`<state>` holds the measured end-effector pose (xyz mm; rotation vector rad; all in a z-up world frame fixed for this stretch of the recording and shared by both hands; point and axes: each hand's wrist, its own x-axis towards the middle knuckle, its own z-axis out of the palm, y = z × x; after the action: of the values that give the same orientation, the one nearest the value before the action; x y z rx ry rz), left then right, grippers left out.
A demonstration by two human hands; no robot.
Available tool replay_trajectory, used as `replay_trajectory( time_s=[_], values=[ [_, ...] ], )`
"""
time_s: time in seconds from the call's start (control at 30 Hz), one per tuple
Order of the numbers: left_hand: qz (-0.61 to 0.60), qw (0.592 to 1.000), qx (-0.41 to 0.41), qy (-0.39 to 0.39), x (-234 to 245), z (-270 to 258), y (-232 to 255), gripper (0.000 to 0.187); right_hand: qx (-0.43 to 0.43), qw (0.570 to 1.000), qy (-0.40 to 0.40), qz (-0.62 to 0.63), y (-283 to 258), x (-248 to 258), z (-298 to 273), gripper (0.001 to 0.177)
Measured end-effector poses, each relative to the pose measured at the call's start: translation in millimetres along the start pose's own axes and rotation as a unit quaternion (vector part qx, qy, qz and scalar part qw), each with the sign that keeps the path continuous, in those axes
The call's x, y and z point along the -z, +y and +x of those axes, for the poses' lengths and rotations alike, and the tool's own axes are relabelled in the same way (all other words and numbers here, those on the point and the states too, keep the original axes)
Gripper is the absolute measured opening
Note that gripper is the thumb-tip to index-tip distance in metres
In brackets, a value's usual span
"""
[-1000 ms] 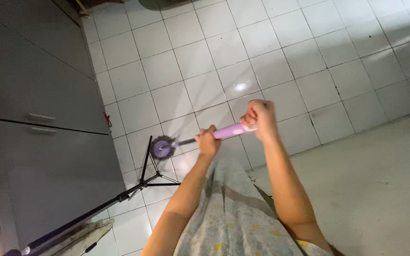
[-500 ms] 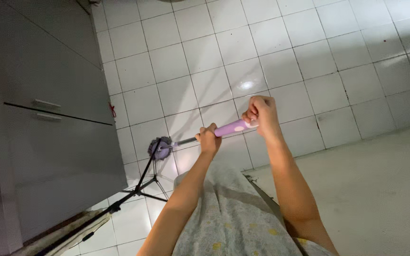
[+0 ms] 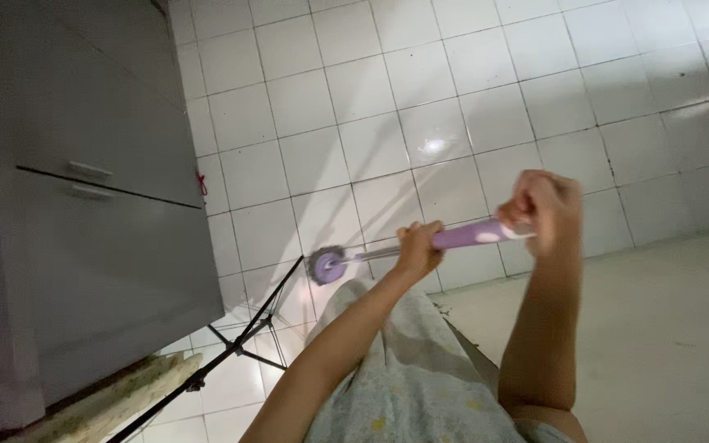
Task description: The person assembles a mop by connecting the handle pieces, rinses the mop head in a bucket, and mops the tiled floor.
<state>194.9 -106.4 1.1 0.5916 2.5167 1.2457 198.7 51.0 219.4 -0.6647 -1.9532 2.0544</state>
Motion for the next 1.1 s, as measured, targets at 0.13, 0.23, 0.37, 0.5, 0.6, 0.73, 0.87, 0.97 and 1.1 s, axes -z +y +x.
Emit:
replay_trajectory(
  time_s=[0.13, 0.23, 0.37, 0.5, 0.6, 0.73, 0.87, 0.97, 1.1],
  values=[
    [-0.060, 0.993, -0.104, -0.018, -4, 13, 30, 0.015, 0.135, 0.989, 0.005, -0.058, -31, 21, -30, 0.037],
    [-0.053, 0.991, -0.116, -0.040, -16, 30, 49, 0.014, 0.181, 0.980, 0.032, -0.075, -33, 34, -34, 0.036],
    [-0.066, 0.984, -0.141, -0.087, -19, 40, 43, 0.015, 0.237, 0.971, -0.009, -0.024, -16, 63, -28, 0.044],
    [-0.049, 0.988, -0.111, -0.096, -16, 35, 17, 0.009, 0.245, 0.968, -0.037, 0.044, 21, 70, -11, 0.051],
    [-0.025, 0.996, -0.042, -0.068, -6, 28, -34, 0.007, 0.210, 0.964, -0.090, 0.138, 73, 47, -2, 0.047],
    [-0.010, 0.998, 0.064, -0.003, 20, 4, -134, 0.009, 0.392, 0.912, -0.026, -0.119, 160, -27, 10, 0.040],
    [0.073, 0.984, 0.134, 0.093, 28, -30, -208, 0.026, 0.035, 0.970, 0.017, 0.241, 216, -98, -40, 0.048],
    [0.100, 0.977, 0.149, 0.112, 26, -51, -232, 0.032, -0.094, 0.922, -0.067, 0.370, 224, -117, -79, 0.053],
    [0.091, 0.982, 0.040, 0.162, -1, -56, -211, 0.018, -0.035, 0.967, -0.084, 0.239, 184, -86, -101, 0.061]
  ],
)
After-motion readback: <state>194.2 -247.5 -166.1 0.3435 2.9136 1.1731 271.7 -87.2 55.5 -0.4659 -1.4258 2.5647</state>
